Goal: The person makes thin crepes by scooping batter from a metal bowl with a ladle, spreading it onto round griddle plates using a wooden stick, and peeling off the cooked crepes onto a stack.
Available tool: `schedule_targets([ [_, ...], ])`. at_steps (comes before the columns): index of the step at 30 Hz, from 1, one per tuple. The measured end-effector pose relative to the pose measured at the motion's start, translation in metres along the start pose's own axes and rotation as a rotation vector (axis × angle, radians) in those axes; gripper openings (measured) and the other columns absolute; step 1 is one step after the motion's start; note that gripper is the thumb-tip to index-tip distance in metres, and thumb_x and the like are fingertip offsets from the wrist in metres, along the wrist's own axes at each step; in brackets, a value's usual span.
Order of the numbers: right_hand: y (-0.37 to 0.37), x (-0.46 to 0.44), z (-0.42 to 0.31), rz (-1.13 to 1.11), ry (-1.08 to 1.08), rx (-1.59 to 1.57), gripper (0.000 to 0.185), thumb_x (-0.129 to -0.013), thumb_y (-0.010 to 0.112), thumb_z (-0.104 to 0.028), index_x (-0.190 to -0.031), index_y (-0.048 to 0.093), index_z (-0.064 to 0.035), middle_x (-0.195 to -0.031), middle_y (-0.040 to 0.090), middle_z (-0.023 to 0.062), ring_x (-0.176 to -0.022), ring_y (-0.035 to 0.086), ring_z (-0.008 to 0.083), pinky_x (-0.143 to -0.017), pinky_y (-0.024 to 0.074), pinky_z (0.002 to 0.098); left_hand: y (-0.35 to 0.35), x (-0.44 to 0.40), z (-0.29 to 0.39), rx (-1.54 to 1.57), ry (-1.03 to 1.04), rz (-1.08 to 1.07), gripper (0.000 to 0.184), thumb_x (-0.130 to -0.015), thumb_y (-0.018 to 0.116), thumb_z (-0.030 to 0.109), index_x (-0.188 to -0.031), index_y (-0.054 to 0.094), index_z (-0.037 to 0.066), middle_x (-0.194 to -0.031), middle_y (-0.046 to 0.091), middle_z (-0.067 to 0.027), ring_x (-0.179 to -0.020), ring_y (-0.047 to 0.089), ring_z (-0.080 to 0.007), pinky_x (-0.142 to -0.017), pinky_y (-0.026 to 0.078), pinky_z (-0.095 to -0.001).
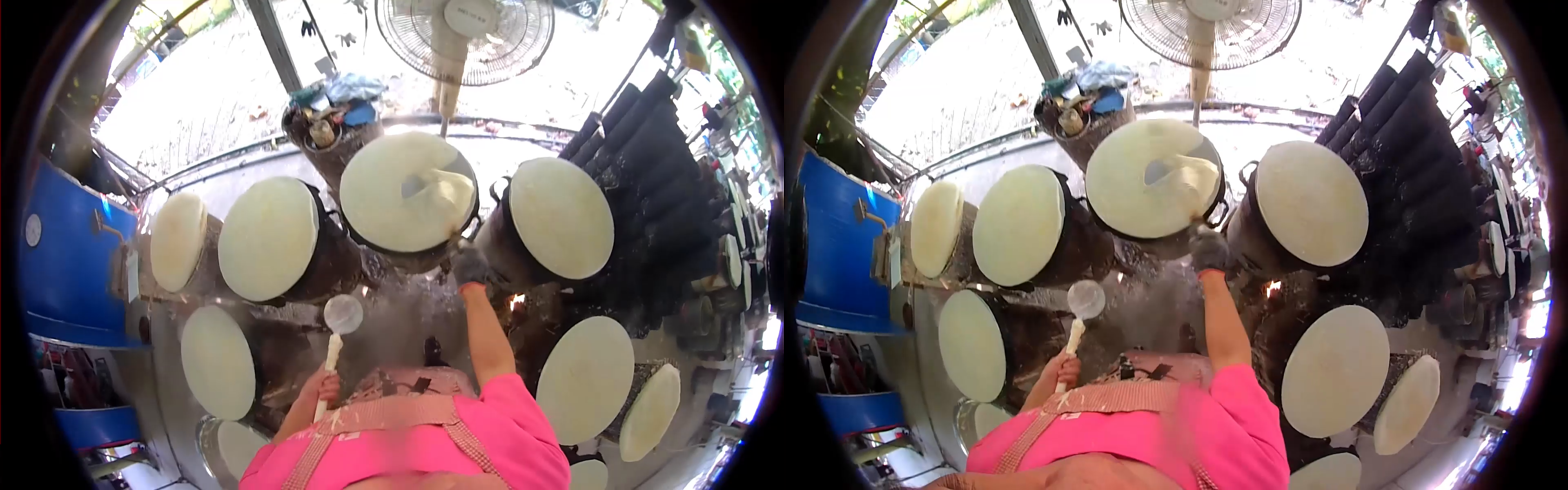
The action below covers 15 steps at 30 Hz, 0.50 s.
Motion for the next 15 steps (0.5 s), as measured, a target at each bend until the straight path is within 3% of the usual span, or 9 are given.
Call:
schedule_targets([
  [1, 0.013, 0.036, 0.008, 0.016, -0.066, 0.229, 0.022, -0.070, 0.051, -0.021, -0.082, 0.056, -0.0033, -0.069, 0.059, 0.0177, -0.066, 0.058, 0.0295, -0.058, 0.0442, 0.0390, -0.001, -0.001, -0.005, 0.030, -0.033, -0.012, 0.036, -0.089, 0.042, 0.032, -0.062, 0.033, 0.010, -0.051, 0.028, 0.0032, -0.038, 0.029, -0.0061, -0.033, 0.027, -0.0195],
  [3, -0.010, 0.102, 0.023, 0.086, -0.133, -0.079, 0.037, -0.076, 0.054, -0.035, -0.102, 0.054, -0.0087, -0.065, 0.057, 0.0156, -0.060, 0.056, 0.0316, -0.056, 0.0441, 0.0415, 0.015, -0.010, -0.013, 0.062, -0.132, -0.263, 0.036, -0.089, 0.041, 0.033, -0.062, 0.034, 0.010, -0.051, 0.028, 0.0027, -0.038, 0.028, -0.0056, -0.033, 0.026, -0.0192],
  [5, -0.001, 0.076, 0.057, 0.086, 0.029, -0.148, 0.038, -0.080, 0.050, -0.043, -0.105, 0.056, -0.0149, -0.067, 0.058, 0.0147, -0.059, 0.056, 0.0335, -0.055, 0.0441, 0.0442, 0.021, -0.012, -0.023, -0.110, 0.122, -0.074, 0.034, -0.089, 0.042, 0.031, -0.065, 0.038, 0.009, -0.050, 0.029, 0.0029, -0.038, 0.028, -0.0058, -0.034, 0.026, -0.0187],
  [6, -0.007, 0.036, 0.057, 0.020, 0.141, -0.172, 0.039, -0.081, 0.048, -0.043, -0.102, 0.057, -0.0118, -0.071, 0.059, 0.0163, -0.063, 0.056, 0.0355, -0.057, 0.0437, 0.0454, 0.021, -0.008, -0.031, -0.053, 0.109, -0.040, 0.030, -0.089, 0.042, 0.030, -0.069, 0.042, 0.008, -0.051, 0.029, 0.0031, -0.038, 0.028, -0.0060, -0.035, 0.026, -0.0186],
  [8, -0.018, -0.045, 0.057, -0.111, 0.369, -0.198, 0.042, -0.084, 0.043, -0.043, -0.097, 0.058, -0.0055, -0.080, 0.060, 0.0194, -0.071, 0.056, 0.0395, -0.060, 0.0430, 0.0479, 0.012, -0.011, -0.037, 0.075, 0.024, -0.198, 0.016, -0.090, 0.041, 0.024, -0.083, 0.045, 0.010, -0.052, 0.030, 0.0030, -0.038, 0.028, -0.0063, -0.034, 0.026, -0.0191],
  [10, -0.011, -0.126, 0.051, -0.088, 0.309, -0.152, 0.044, -0.079, 0.048, -0.041, -0.088, 0.061, -0.0006, -0.076, 0.059, 0.0245, -0.071, 0.059, 0.0361, -0.062, 0.0444, 0.0433, 0.013, -0.015, -0.050, 0.105, 0.026, -0.197, 0.011, -0.090, 0.040, 0.021, -0.090, 0.047, 0.012, -0.052, 0.030, 0.0031, -0.038, 0.028, -0.0066, -0.034, 0.026, -0.0196],
  [11, 0.104, -0.165, 0.127, -0.148, 0.311, -0.349, 0.045, -0.076, 0.045, -0.046, -0.082, 0.063, -0.0051, -0.083, 0.059, 0.0220, -0.077, 0.058, 0.0373, -0.070, 0.0449, 0.0445, 0.017, -0.008, -0.051, 0.052, 0.076, -0.103, 0.011, -0.090, 0.039, 0.020, -0.090, 0.047, 0.013, -0.052, 0.029, 0.0033, -0.038, 0.028, -0.0067, -0.034, 0.026, -0.0199],
  [12, -0.027, -0.137, 0.055, -0.193, 0.339, -0.441, 0.035, -0.075, 0.051, -0.038, -0.093, 0.062, -0.0096, -0.088, 0.060, 0.0200, -0.071, 0.059, 0.0338, -0.066, 0.0464, 0.0412, 0.021, -0.007, -0.046, 0.003, 0.115, -0.068, 0.010, -0.090, 0.039, 0.021, -0.088, 0.046, 0.014, -0.052, 0.028, 0.0033, -0.038, 0.028, -0.0068, -0.034, 0.026, -0.0199],
  [15, 0.087, -0.091, 0.107, 0.105, 0.071, -0.419, 0.037, -0.075, 0.053, -0.022, -0.111, 0.055, -0.0159, -0.089, 0.063, 0.0115, -0.065, 0.060, 0.0248, -0.063, 0.0479, 0.0371, 0.004, -0.003, -0.032, -0.219, 0.256, -0.058, 0.009, -0.089, 0.038, 0.023, -0.083, 0.042, 0.017, -0.053, 0.027, 0.0034, -0.038, 0.028, -0.0071, -0.033, 0.026, -0.0198],
])
Point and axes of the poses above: each hand's wrist, its own x-axis away from the middle knuckle, its own y-axis out of the palm, z = x × y, the point moved 1 cm from there along -x, towards the middle knuckle
